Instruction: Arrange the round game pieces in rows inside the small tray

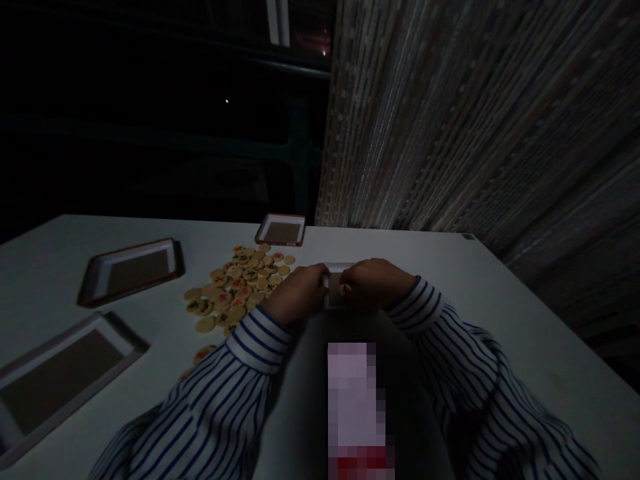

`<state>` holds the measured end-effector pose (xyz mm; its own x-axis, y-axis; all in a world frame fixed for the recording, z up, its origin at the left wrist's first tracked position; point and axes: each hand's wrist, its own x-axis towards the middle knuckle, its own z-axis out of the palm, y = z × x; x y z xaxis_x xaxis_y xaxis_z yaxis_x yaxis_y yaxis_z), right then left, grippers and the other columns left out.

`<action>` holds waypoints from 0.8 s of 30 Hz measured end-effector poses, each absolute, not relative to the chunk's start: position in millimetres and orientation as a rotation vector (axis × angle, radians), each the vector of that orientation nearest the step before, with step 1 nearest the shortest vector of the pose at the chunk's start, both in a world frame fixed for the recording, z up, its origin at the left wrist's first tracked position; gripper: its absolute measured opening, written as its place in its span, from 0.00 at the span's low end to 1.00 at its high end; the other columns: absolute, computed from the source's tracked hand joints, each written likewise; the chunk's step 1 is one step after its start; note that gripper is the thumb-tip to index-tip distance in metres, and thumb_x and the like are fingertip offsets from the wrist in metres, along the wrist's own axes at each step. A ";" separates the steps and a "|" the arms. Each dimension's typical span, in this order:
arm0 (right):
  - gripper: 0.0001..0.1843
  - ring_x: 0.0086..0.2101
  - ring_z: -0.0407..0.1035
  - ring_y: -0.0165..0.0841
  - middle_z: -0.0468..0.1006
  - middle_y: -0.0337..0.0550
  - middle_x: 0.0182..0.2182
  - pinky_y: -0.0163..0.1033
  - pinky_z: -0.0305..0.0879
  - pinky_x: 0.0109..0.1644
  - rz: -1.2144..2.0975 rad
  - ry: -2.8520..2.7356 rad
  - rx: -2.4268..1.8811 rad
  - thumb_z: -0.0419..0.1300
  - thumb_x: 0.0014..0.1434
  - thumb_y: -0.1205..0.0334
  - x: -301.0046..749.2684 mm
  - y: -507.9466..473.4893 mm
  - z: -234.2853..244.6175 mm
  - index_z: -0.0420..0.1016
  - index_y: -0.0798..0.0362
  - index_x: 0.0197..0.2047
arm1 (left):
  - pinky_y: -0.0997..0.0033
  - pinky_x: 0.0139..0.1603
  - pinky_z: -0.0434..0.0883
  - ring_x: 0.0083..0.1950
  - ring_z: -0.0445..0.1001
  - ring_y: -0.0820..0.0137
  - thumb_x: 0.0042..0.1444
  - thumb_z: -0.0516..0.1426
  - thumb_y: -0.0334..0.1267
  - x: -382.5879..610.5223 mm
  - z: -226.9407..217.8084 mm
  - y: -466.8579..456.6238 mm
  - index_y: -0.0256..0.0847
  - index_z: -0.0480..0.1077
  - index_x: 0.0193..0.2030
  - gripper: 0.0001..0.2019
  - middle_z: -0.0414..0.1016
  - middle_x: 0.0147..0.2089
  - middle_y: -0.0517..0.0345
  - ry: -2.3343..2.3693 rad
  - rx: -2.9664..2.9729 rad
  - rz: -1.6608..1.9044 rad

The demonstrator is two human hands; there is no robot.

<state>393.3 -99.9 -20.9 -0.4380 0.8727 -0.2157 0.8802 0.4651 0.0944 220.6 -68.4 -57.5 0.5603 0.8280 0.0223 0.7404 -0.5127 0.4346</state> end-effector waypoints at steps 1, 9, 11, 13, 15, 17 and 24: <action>0.16 0.37 0.71 0.37 0.77 0.46 0.37 0.36 0.59 0.34 -0.048 2.489 1.500 0.50 0.55 0.54 392.6 -99.3 -22.3 0.73 0.49 0.41 | 0.73 0.36 0.67 0.41 0.73 0.66 0.51 0.52 0.33 220.7 -57.9 -68.1 0.40 0.67 0.46 0.15 0.76 0.41 0.51 1.273 2.420 0.318; 0.17 0.35 0.71 0.37 0.78 0.48 0.36 0.36 0.60 0.34 -0.078 2.467 1.483 0.49 0.55 0.53 389.1 -97.6 -29.2 0.75 0.51 0.39 | 0.72 0.39 0.66 0.42 0.73 0.66 0.51 0.52 0.33 222.3 -59.6 -68.9 0.39 0.67 0.48 0.16 0.75 0.43 0.51 1.278 2.435 0.270; 0.18 0.35 0.72 0.37 0.78 0.48 0.35 0.36 0.60 0.33 -0.070 2.474 1.480 0.49 0.56 0.52 389.9 -97.6 -30.7 0.75 0.50 0.40 | 0.72 0.39 0.66 0.42 0.73 0.66 0.50 0.53 0.32 222.3 -60.2 -69.0 0.40 0.67 0.48 0.17 0.76 0.42 0.51 1.284 2.418 0.272; 0.19 0.35 0.72 0.37 0.78 0.47 0.36 0.36 0.61 0.33 -0.079 2.501 1.464 0.48 0.56 0.50 390.8 -97.6 -31.8 0.74 0.49 0.42 | 0.73 0.39 0.66 0.42 0.73 0.67 0.48 0.52 0.30 221.8 -60.1 -69.5 0.40 0.68 0.48 0.18 0.76 0.42 0.52 1.247 2.426 0.291; 0.20 0.35 0.72 0.37 0.78 0.47 0.36 0.36 0.61 0.33 -0.089 2.521 1.444 0.49 0.56 0.49 391.1 -97.6 -32.2 0.74 0.48 0.44 | 0.73 0.39 0.66 0.41 0.73 0.68 0.48 0.51 0.28 221.0 -59.4 -70.3 0.41 0.70 0.46 0.18 0.76 0.41 0.53 1.188 2.440 0.305; 0.19 0.35 0.72 0.37 0.78 0.46 0.36 0.36 0.61 0.33 -0.082 2.518 1.439 0.49 0.56 0.50 390.9 -97.4 -32.4 0.73 0.47 0.45 | 0.73 0.40 0.66 0.40 0.73 0.68 0.48 0.50 0.28 220.4 -58.8 -70.8 0.41 0.72 0.45 0.18 0.77 0.39 0.54 1.154 2.445 0.300; 0.17 0.36 0.72 0.36 0.78 0.46 0.37 0.36 0.61 0.36 -0.104 2.441 1.437 0.50 0.56 0.52 388.7 -95.9 -33.5 0.75 0.47 0.43 | 0.73 0.38 0.66 0.41 0.73 0.67 0.48 0.51 0.30 222.4 -57.4 -70.6 0.39 0.74 0.43 0.16 0.77 0.38 0.51 1.215 2.408 0.245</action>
<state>388.7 -95.9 -33.5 -0.4510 0.8419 -0.2965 0.8640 0.4951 0.0918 222.4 -70.6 -57.4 0.6006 0.7988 -0.0354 0.7229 -0.5235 0.4509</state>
